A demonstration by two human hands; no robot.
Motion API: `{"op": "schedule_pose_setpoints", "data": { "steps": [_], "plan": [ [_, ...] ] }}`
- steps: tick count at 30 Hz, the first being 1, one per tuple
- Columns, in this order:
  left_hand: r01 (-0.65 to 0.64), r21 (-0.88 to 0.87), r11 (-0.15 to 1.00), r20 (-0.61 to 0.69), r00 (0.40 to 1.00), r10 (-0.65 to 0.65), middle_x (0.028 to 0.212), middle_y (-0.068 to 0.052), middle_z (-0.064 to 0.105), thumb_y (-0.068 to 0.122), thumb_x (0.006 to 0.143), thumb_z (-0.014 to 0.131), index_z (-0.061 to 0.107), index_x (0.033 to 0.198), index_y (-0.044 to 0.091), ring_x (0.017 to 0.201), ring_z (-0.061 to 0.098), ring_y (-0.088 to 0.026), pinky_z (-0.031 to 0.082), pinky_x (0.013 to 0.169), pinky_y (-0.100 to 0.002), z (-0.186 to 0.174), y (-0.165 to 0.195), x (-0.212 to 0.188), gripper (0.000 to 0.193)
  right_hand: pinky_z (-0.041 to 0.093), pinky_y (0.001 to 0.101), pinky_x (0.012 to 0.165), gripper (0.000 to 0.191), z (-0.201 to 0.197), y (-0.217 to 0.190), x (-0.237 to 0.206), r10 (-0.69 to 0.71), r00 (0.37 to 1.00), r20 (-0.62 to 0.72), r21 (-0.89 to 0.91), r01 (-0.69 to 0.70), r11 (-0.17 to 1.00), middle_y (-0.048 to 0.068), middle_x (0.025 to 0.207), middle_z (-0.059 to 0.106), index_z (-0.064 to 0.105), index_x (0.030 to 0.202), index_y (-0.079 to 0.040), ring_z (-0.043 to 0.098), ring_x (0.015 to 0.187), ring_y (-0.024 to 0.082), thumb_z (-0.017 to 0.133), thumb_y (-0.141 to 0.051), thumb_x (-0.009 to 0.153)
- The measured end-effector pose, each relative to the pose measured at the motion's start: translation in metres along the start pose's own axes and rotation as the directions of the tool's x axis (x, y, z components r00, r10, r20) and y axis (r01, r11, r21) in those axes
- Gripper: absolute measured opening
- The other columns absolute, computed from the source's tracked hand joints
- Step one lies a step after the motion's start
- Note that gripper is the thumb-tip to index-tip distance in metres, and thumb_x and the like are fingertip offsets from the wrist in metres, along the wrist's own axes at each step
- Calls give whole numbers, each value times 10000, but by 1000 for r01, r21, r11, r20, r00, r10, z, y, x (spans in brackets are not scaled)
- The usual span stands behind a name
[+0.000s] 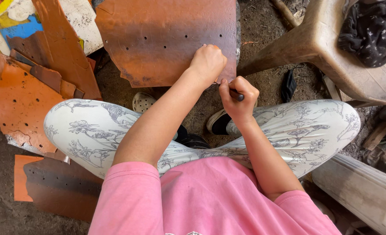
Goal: The person uses a small template and a pointed tool to trace and cut shapes from orange leather sheets. They wipe the surface with a cloth and continue cutting additional pieces.
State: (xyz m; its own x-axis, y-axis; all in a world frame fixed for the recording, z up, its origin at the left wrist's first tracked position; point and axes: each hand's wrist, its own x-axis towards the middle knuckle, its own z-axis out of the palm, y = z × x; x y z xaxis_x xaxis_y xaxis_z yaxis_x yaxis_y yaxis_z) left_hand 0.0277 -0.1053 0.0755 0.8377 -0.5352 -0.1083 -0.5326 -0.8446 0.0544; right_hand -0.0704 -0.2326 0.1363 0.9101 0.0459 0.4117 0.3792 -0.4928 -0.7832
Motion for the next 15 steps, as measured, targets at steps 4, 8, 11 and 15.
{"op": "schedule_pose_setpoints", "data": {
  "steps": [4,8,11,15],
  "plan": [
    [-14,-11,1000,48,999,14,983,-136,749,186,750,787,797,892,109,1024,702,-285,551,946,-417,-3,2,1,162,330,319,514,373,0,-2,5,-82,996,36,-36,83,996,73,642,467,457,708,-25,417,548,134,767,45,903],
    [-34,-5,999,46,998,34,977,-127,752,166,794,756,801,886,119,1036,692,-284,521,994,-470,-3,5,0,113,316,332,501,369,-5,-2,7,-36,993,114,-10,37,999,88,631,451,432,702,-9,403,520,162,735,78,894],
    [-43,13,999,39,998,42,968,-122,759,141,826,737,808,890,119,1034,691,-278,504,1027,-500,-5,5,-2,98,327,330,507,342,-21,2,10,-40,987,154,-40,47,998,94,641,448,431,708,-1,409,527,165,707,87,889],
    [-41,-6,999,38,998,41,1004,-149,761,153,827,723,817,918,106,1050,679,-303,493,1027,-520,-11,7,-3,139,359,309,552,375,-68,19,17,-126,989,73,-212,139,967,84,671,481,443,719,-3,445,576,140,724,56,959]
  ]
}}
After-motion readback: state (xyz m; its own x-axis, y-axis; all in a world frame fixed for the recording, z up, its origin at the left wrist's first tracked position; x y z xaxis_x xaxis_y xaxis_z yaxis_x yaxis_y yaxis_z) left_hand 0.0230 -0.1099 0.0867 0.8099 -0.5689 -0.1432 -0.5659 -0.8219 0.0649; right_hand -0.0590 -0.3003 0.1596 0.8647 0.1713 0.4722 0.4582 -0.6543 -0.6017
